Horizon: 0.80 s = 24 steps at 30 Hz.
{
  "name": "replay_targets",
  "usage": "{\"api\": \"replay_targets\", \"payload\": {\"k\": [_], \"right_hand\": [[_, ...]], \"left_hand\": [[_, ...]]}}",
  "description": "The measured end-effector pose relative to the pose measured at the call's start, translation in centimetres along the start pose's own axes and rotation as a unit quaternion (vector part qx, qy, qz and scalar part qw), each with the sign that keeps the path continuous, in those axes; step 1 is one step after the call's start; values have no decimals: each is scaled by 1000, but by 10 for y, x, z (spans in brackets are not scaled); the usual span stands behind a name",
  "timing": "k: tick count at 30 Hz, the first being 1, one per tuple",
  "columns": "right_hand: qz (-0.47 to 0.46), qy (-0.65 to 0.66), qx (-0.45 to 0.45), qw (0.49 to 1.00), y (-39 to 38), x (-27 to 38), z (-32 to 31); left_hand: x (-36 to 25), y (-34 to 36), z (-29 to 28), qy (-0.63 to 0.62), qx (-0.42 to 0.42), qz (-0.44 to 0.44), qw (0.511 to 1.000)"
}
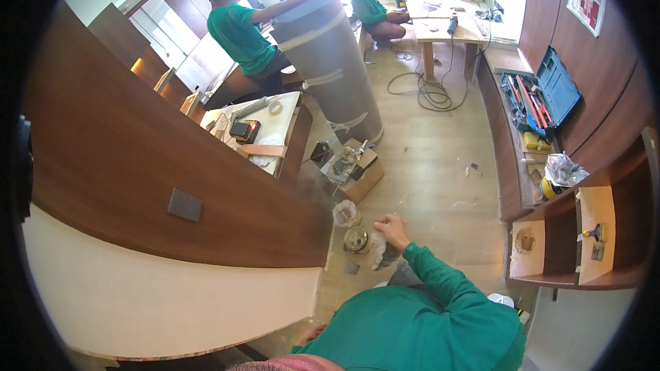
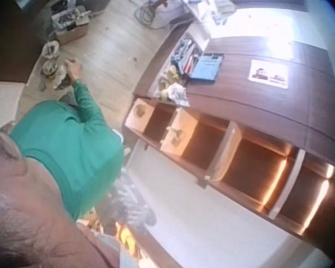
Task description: The person kneels and sands the edge of a white cabinet with a sanding block, then wipes the surface with a cloth. They later apply a small amount of adhesive from a tube onto the sanding block and continue working on the cabinet edge.
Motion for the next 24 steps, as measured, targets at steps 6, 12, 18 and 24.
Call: {"api": "replay_targets", "payload": {"k": [6,12,18,24], "right_hand": [[65,108,189,974,-46,97,76],[24,146,293,944,-93,135,163],[48,140,159,976,-123,112,210],[135,130,212,959,-180,78,255]], "left_hand": [[-153,-43,-13,151,-65,346,924],[-271,-129,42,-86,190,462,862],[-259,-103,-12,-103,104,473,869],[-226,-74,-50,62,59,499,862]]}}
Point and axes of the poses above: each hand's wrist, its own y-axis towards the middle knuckle, its own z-axis out of the palm, x = y × z, the point moved 8 cm from there along y, towards the middle knuckle, and after that the axes turned 3 degrees about z, right-handed, at the moved point
